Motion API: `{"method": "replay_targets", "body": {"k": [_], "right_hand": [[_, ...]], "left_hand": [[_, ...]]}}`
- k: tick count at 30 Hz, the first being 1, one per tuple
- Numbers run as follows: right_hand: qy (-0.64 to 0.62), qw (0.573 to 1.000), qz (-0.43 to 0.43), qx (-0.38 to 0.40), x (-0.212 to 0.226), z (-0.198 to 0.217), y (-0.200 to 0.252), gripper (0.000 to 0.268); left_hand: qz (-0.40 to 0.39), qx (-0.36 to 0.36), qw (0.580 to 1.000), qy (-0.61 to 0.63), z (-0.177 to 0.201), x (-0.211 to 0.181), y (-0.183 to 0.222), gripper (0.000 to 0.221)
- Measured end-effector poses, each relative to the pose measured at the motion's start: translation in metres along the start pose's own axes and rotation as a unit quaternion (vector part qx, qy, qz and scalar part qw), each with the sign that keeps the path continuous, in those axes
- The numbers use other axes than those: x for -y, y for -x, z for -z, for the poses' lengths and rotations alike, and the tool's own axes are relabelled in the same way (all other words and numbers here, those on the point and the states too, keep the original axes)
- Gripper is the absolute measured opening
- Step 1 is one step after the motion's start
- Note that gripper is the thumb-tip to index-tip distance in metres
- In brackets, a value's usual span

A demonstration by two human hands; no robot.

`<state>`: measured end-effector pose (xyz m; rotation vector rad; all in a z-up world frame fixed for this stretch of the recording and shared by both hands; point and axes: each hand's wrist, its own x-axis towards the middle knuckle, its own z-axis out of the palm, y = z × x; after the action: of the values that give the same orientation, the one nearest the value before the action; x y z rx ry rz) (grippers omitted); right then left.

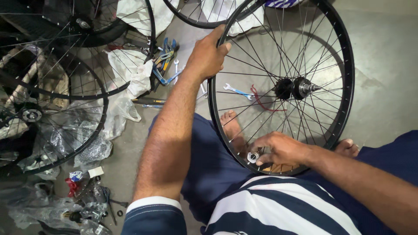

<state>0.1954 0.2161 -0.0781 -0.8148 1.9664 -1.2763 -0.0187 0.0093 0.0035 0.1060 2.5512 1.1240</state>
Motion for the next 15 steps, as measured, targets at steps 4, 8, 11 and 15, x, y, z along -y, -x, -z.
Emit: {"method": "replay_targets", "body": {"k": [4, 8, 11, 15], "right_hand": [[0.069, 0.992, -0.092, 0.044, 0.005, -0.01, -0.002, 0.04], [0.22, 0.975, -0.026, 0.036, 0.006, -0.021, -0.004, 0.038], [0.173, 0.985, -0.011, 0.015, 0.007, -0.017, -0.001, 0.044], [0.076, 0.996, 0.008, 0.038, 0.01, -0.007, 0.003, 0.03]], "left_hand": [[0.004, 0.002, 1.0, -0.017, 0.0, -0.004, 0.003, 0.057], [-0.006, 0.002, 1.0, -0.013, 0.001, -0.002, 0.003, 0.056], [-0.01, 0.001, 1.0, -0.017, 0.001, -0.001, 0.002, 0.055], [-0.003, 0.006, 1.0, -0.009, 0.001, -0.003, 0.002, 0.056]]}}
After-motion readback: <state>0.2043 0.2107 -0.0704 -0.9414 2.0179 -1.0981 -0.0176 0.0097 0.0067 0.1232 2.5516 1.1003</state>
